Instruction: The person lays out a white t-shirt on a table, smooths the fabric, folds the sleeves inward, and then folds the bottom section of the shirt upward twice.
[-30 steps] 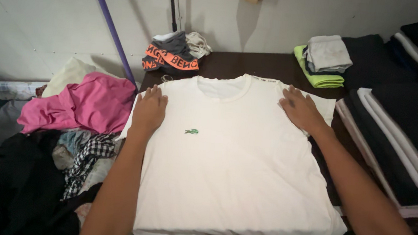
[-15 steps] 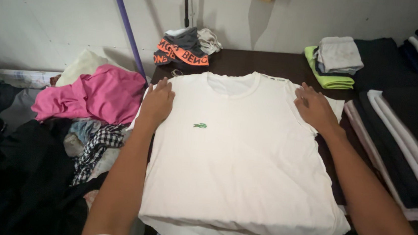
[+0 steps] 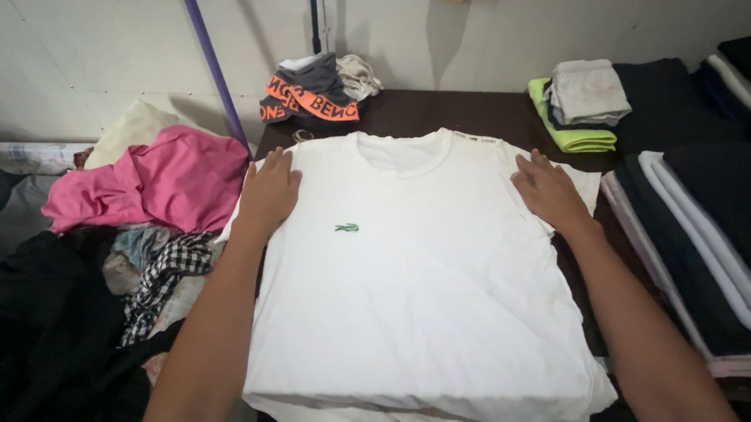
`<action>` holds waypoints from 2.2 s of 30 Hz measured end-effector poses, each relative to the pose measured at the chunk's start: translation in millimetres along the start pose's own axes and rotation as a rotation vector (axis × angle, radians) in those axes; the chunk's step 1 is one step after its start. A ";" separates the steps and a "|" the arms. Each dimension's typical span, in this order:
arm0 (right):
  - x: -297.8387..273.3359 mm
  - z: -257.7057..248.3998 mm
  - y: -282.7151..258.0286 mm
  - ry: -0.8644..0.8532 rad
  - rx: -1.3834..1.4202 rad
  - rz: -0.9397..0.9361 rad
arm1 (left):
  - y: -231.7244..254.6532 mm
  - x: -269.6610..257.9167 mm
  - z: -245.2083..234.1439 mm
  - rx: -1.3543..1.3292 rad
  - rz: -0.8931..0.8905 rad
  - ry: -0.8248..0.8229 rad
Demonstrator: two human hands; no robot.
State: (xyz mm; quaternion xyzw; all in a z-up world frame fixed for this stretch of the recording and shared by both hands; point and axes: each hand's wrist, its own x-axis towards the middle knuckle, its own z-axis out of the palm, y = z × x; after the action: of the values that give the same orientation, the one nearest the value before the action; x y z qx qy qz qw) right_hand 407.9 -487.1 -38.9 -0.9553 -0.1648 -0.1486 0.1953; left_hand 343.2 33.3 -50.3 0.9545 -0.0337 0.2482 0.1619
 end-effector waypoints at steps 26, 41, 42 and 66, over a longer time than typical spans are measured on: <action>-2.5 -5.2 -7.8 -0.019 -0.009 0.014 | -3.2 3.9 8.0 0.068 -0.156 -0.061; -2.4 -5.2 -6.6 -0.032 -0.011 0.003 | 2.3 0.9 -5.6 0.176 -0.037 0.001; -1.6 -6.6 -6.7 -0.026 -0.012 -0.002 | -0.9 0.1 -4.9 0.225 0.019 0.024; -2.7 -2.3 -4.0 0.006 -0.004 0.002 | -4.2 10.2 6.2 0.053 -0.104 -0.158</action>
State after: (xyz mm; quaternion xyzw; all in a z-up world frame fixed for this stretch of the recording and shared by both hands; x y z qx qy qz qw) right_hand 403.5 -485.3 -36.5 -0.9554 -0.1628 -0.1519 0.1939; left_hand 355.6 35.4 -51.6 0.9755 0.0097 0.1640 0.1462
